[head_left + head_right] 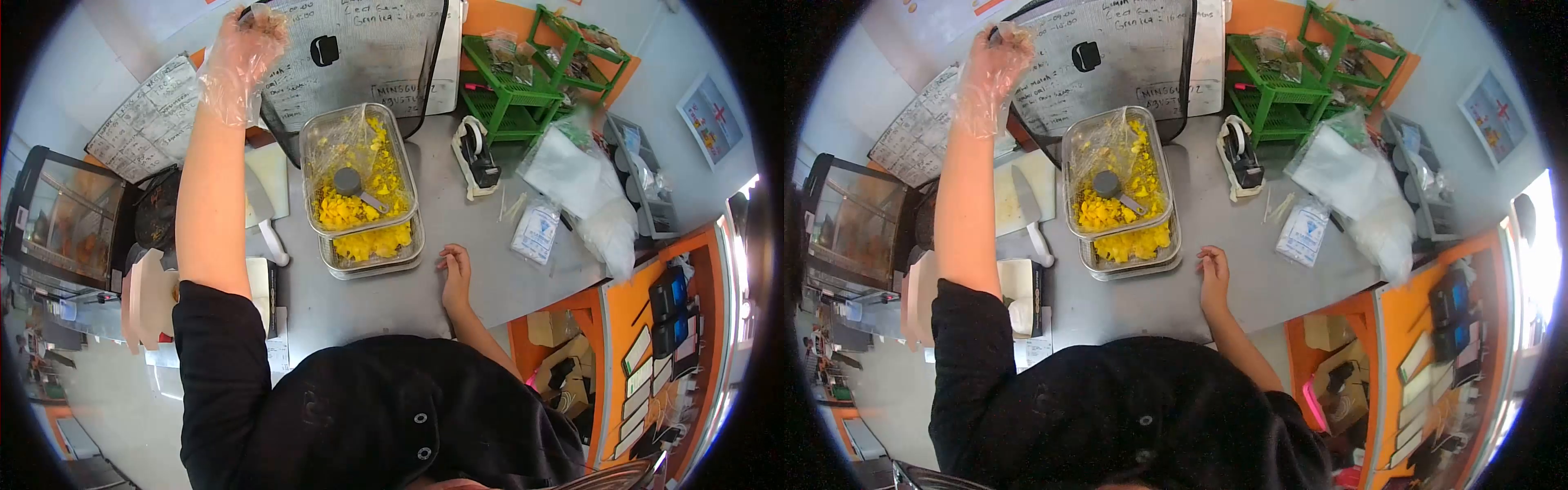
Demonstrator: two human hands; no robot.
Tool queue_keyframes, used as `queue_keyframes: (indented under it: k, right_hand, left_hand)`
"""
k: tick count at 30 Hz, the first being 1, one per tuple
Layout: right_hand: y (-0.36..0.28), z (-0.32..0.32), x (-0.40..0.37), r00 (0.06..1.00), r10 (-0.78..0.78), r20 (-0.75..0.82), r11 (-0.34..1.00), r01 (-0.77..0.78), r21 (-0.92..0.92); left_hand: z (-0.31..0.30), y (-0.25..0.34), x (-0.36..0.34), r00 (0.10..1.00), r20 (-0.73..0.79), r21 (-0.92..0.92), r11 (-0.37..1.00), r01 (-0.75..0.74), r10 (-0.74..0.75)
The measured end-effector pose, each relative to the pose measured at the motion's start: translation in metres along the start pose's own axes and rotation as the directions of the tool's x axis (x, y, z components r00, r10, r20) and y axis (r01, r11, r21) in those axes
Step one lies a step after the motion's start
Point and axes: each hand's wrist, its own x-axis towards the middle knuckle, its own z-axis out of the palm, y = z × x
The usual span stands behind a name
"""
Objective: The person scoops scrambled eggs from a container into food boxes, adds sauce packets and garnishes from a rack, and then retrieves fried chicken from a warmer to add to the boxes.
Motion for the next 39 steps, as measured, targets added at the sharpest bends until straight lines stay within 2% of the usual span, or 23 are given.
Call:
queue_keyframes:
  k: [1,3,4,6,7,8,9,10,11,12,15,18,19,22,25,27,29,31,34,36,39]
  right_hand:
    - [0.002,0.0,0.001,1.0,0.004,0.001,1.0,-0.004,0.008]
    - [0.003,0.001,0.002,1.0,-0.014,-0.01,1.0,0.014,-0.011]
    - [0.001,0.002,0.003,1.0,-0.024,-0.012,0.999,0.024,-0.022]
    - [-0.012,0.007,0.013,0.97,-0.235,0.06,0.939,0.242,-0.244]
    - [-0.021,0.012,0.021,0.937,-0.331,0.113,0.872,0.349,-0.342]
    - [-0.032,0.02,0.031,0.898,-0.416,0.142,0.812,0.437,-0.387]
    - [-0.045,0.03,0.045,0.852,-0.494,0.174,0.742,0.517,-0.427]
    - [-0.062,0.042,0.059,0.804,-0.519,0.291,0.646,0.592,-0.482]
    - [-0.079,0.053,0.073,0.746,-0.524,0.411,0.539,0.664,-0.518]
    - [-0.094,0.068,0.081,0.727,-0.473,0.498,0.44,0.685,-0.58]
    - [-0.095,0.104,0.105,0.67,-0.229,0.706,0.192,0.742,-0.642]
    - [-0.077,0.141,0.123,0.668,-0.011,0.744,0.021,0.744,-0.668]
    - [-0.072,0.148,0.126,0.657,0.012,0.754,0.006,0.754,-0.657]
    - [-0.06,0.159,0.13,0.633,0.054,0.772,-0.043,0.774,-0.631]
    - [-0.055,0.161,0.128,0.646,0.087,0.759,-0.082,0.763,-0.641]
    - [-0.056,0.161,0.128,0.678,0.155,0.718,-0.086,0.733,-0.674]
    - [-0.06,0.161,0.127,0.695,0.182,0.695,-0.088,0.716,-0.693]
    - [-0.064,0.163,0.125,0.701,0.2,0.685,-0.098,0.71,-0.698]
    - [-0.066,0.166,0.123,0.697,0.201,0.688,-0.113,0.714,-0.691]
    - [-0.063,0.165,0.124,0.701,0.179,0.69,-0.106,0.711,-0.695]
    - [-0.068,0.166,0.132,0.735,0.225,0.64,0.142,0.625,-0.767]
  left_hand:
    - [0.021,-0.007,-0.003,0.986,-0.153,0.02,0.998,-0.067,0.069]
    - [0.058,-0.028,-0.019,0.874,-0.441,0.088,0.979,-0.184,0.204]
    - [0.051,-0.037,-0.036,0.911,-0.357,0.154,0.975,-0.163,0.209]
    - [0.022,-0.066,-0.077,0.965,-0.176,0.292,0.947,-0.137,0.194]
    - [0.028,-0.085,-0.104,0.944,-0.164,0.615,0.778,-0.13,0.287]
    - [0.035,-0.106,-0.132,0.923,-0.121,0.857,0.508,-0.089,0.366]
    - [0.032,-0.119,-0.154,0.939,-0.172,0.973,0.204,0.113,0.299]
    - [0.026,-0.134,-0.172,0.938,-0.243,0.95,-0.136,0.282,0.249]
    - [0.009,-0.156,-0.192,0.94,-0.212,0.946,-0.185,0.266,0.268]
    - [-0.006,-0.175,-0.208,0.941,-0.18,0.939,-0.235,0.251,0.285]
    - [-0.013,-0.209,-0.229,0.88,0.005,0.946,-0.289,0.15,0.475]
    - [0.021,-0.192,-0.219,0.95,-0.068,0.788,-0.568,0.239,0.305]
    - [0.013,-0.19,-0.219,0.973,-0.086,0.844,-0.503,0.186,0.216]
    - [-0.001,-0.184,-0.206,0.981,-0.17,0.684,-0.728,0.046,-0.097]
    - [-0.014,-0.182,-0.196,0.868,-0.322,0.511,-0.841,-0.177,-0.378]
    - [-0.031,-0.186,-0.197,0.87,-0.227,0.373,-0.865,-0.337,-0.437]
    - [-0.039,-0.189,-0.196,0.84,-0.261,0.433,-0.835,-0.339,-0.476]
    - [0.005,-0.167,-0.17,0.756,-0.401,0.662,-0.734,-0.152,-0.517]
    - [-0.005,-0.173,-0.166,0.757,-0.35,0.713,-0.681,-0.166,-0.551]
    - [-0.007,-0.176,-0.158,0.734,-0.381,0.698,-0.695,-0.17,-0.562]
    - [-0.013,-0.176,-0.152,0.706,-0.366,0.668,-0.699,-0.253,-0.606]
